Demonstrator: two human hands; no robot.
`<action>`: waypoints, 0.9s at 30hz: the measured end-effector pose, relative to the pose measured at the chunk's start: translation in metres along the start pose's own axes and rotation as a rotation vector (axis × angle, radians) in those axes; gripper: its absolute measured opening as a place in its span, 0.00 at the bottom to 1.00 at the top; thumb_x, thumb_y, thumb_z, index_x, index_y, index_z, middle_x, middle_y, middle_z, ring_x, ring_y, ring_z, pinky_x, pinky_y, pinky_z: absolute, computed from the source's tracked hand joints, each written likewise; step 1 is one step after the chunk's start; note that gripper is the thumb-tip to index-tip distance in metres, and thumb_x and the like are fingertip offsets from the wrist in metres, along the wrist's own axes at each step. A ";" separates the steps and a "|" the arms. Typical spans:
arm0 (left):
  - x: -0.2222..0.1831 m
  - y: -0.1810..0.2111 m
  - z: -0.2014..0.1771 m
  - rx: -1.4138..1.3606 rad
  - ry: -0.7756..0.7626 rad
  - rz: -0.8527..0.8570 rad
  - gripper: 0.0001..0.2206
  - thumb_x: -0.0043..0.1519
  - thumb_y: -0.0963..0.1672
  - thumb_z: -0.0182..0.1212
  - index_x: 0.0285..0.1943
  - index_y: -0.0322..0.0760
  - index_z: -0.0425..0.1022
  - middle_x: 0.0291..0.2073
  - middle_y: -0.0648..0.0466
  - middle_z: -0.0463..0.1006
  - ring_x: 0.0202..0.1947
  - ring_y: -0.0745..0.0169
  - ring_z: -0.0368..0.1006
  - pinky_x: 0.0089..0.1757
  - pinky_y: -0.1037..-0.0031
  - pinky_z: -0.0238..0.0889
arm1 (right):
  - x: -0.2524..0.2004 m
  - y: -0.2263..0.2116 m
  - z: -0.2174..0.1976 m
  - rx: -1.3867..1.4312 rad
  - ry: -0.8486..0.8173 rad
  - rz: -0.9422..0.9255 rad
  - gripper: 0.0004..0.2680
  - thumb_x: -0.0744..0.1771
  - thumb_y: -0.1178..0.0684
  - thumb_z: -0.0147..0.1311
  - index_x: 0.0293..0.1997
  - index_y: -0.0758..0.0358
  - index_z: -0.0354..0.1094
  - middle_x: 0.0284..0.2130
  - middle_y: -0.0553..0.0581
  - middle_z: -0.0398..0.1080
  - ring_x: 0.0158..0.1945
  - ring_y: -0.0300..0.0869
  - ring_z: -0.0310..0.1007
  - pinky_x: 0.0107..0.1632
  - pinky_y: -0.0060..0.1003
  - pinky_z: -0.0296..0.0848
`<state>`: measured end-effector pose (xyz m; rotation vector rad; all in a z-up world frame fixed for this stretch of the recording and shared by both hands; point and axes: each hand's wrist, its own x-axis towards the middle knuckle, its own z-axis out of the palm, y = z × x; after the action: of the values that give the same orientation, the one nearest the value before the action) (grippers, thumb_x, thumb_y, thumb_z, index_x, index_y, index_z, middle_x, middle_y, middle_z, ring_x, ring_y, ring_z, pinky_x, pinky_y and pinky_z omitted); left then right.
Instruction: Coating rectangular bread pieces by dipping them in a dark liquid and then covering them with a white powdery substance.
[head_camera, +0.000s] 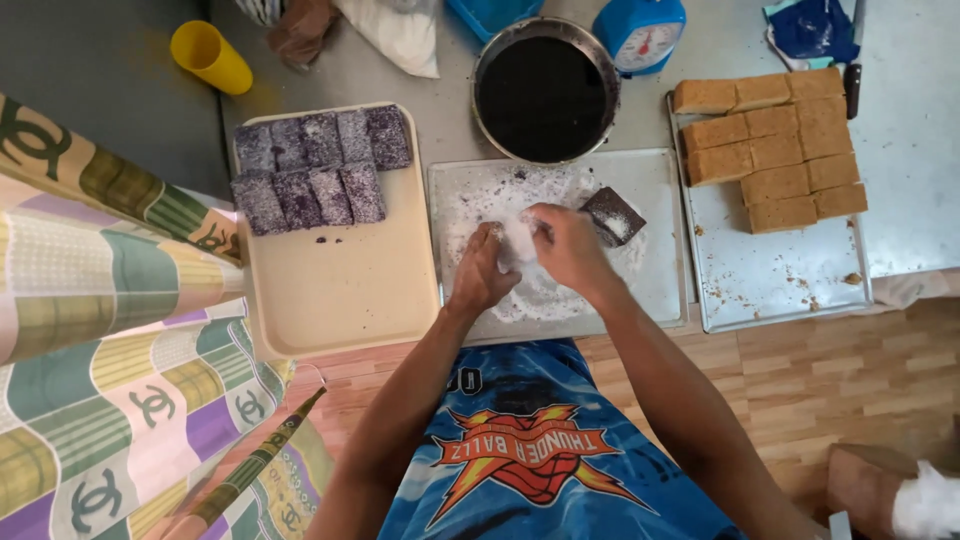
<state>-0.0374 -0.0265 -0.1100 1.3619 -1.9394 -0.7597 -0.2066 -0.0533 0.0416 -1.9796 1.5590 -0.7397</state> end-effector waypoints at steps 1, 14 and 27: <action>0.004 0.007 -0.005 -0.002 -0.005 0.002 0.34 0.44 0.42 0.74 0.61 0.24 0.68 0.56 0.32 0.71 0.60 0.30 0.69 0.63 0.54 0.59 | -0.001 0.007 -0.003 -0.001 0.002 0.005 0.07 0.65 0.59 0.56 0.43 0.58 0.78 0.31 0.61 0.79 0.38 0.56 0.81 0.33 0.45 0.79; 0.021 -0.014 -0.021 -1.197 -0.103 -1.158 0.30 0.63 0.51 0.65 0.68 0.39 0.55 0.48 0.36 0.74 0.39 0.38 0.78 0.40 0.49 0.79 | -0.032 0.080 0.042 -0.187 -0.156 -0.085 0.30 0.62 0.54 0.59 0.72 0.72 0.55 0.59 0.85 0.61 0.67 0.76 0.58 0.67 0.63 0.61; 0.018 0.000 -0.028 -1.432 -0.079 -1.314 0.22 0.62 0.54 0.65 0.53 0.42 0.62 0.43 0.41 0.72 0.43 0.39 0.74 0.46 0.49 0.75 | -0.031 0.116 0.077 0.140 0.132 0.303 0.14 0.67 0.53 0.54 0.53 0.75 0.72 0.38 0.77 0.74 0.45 0.68 0.76 0.43 0.53 0.78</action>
<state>-0.0206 -0.0459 -0.0892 1.3188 0.1019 -2.1352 -0.2401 -0.0434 -0.0966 -1.5761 1.7811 -0.8407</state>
